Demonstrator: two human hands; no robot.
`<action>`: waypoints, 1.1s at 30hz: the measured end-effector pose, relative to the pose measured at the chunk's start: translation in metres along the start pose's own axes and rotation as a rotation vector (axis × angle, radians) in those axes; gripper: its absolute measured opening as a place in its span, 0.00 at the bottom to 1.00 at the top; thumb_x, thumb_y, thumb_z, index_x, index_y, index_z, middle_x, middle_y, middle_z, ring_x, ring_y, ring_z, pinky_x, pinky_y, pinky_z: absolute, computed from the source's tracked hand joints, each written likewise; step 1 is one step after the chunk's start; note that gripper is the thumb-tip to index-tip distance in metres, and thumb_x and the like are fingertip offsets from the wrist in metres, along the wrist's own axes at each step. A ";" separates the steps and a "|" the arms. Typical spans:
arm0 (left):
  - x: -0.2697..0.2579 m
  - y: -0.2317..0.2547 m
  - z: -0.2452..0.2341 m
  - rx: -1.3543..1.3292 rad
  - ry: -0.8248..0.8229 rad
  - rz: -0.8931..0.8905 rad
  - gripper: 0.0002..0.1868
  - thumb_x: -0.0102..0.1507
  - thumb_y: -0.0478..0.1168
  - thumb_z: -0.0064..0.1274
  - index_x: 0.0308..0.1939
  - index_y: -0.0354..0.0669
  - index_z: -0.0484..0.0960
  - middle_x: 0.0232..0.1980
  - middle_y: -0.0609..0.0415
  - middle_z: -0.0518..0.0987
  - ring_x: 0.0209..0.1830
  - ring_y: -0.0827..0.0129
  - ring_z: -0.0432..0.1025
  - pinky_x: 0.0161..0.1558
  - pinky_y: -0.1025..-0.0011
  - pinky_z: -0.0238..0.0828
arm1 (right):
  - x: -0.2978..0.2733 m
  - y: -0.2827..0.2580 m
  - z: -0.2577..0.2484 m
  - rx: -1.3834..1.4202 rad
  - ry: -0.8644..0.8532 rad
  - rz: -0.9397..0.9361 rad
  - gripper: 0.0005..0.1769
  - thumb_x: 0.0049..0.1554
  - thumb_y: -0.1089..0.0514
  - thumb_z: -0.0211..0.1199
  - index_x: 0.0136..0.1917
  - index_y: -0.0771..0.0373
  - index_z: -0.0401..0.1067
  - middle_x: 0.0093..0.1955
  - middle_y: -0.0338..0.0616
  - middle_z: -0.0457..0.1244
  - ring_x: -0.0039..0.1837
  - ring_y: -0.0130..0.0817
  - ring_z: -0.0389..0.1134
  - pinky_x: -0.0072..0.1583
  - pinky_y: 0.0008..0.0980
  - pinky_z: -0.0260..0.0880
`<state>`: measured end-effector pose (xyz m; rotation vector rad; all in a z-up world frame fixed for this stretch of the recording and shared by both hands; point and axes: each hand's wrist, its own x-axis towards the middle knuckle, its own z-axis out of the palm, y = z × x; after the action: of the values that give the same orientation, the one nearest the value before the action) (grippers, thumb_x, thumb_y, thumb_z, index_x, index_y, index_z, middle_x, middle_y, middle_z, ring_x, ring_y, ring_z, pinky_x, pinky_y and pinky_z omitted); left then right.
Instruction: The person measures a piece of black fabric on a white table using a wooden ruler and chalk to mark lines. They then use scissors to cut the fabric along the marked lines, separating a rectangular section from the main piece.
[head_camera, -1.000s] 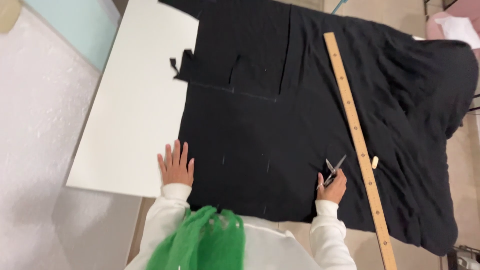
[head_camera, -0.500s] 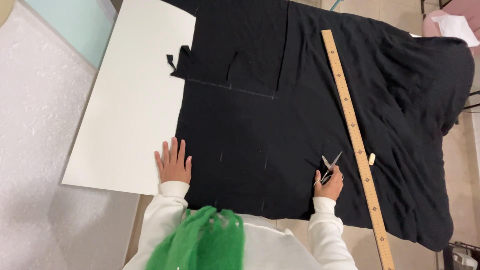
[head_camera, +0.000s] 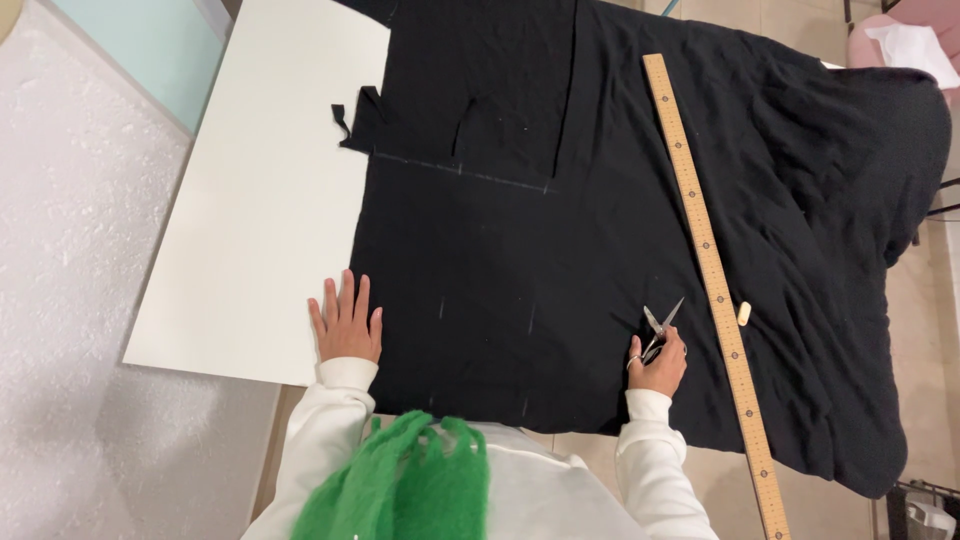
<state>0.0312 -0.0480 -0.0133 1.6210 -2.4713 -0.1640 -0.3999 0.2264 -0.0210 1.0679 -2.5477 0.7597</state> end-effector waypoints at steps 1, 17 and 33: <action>-0.001 0.000 0.000 0.004 0.008 0.002 0.33 0.72 0.56 0.35 0.81 0.56 0.56 0.86 0.56 0.45 0.86 0.54 0.36 0.80 0.45 0.28 | 0.000 0.000 0.000 -0.013 0.008 -0.019 0.36 0.54 0.55 0.75 0.70 0.67 0.64 0.66 0.55 0.64 0.67 0.56 0.64 0.67 0.50 0.63; -0.001 -0.001 0.002 0.041 -0.014 0.004 0.34 0.72 0.57 0.34 0.81 0.58 0.54 0.87 0.56 0.43 0.86 0.55 0.35 0.81 0.45 0.27 | -0.002 0.004 0.003 0.002 -0.009 0.020 0.36 0.55 0.55 0.74 0.71 0.66 0.64 0.66 0.53 0.64 0.67 0.55 0.64 0.68 0.49 0.62; -0.002 -0.001 0.002 0.013 -0.006 0.005 0.33 0.72 0.56 0.34 0.81 0.57 0.55 0.87 0.56 0.44 0.86 0.55 0.35 0.81 0.46 0.26 | -0.003 0.005 0.002 -0.020 -0.006 0.001 0.35 0.55 0.55 0.74 0.70 0.66 0.64 0.67 0.54 0.64 0.67 0.55 0.64 0.67 0.49 0.63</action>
<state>0.0319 -0.0469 -0.0153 1.6220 -2.4857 -0.1533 -0.4015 0.2293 -0.0256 1.0641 -2.5562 0.7312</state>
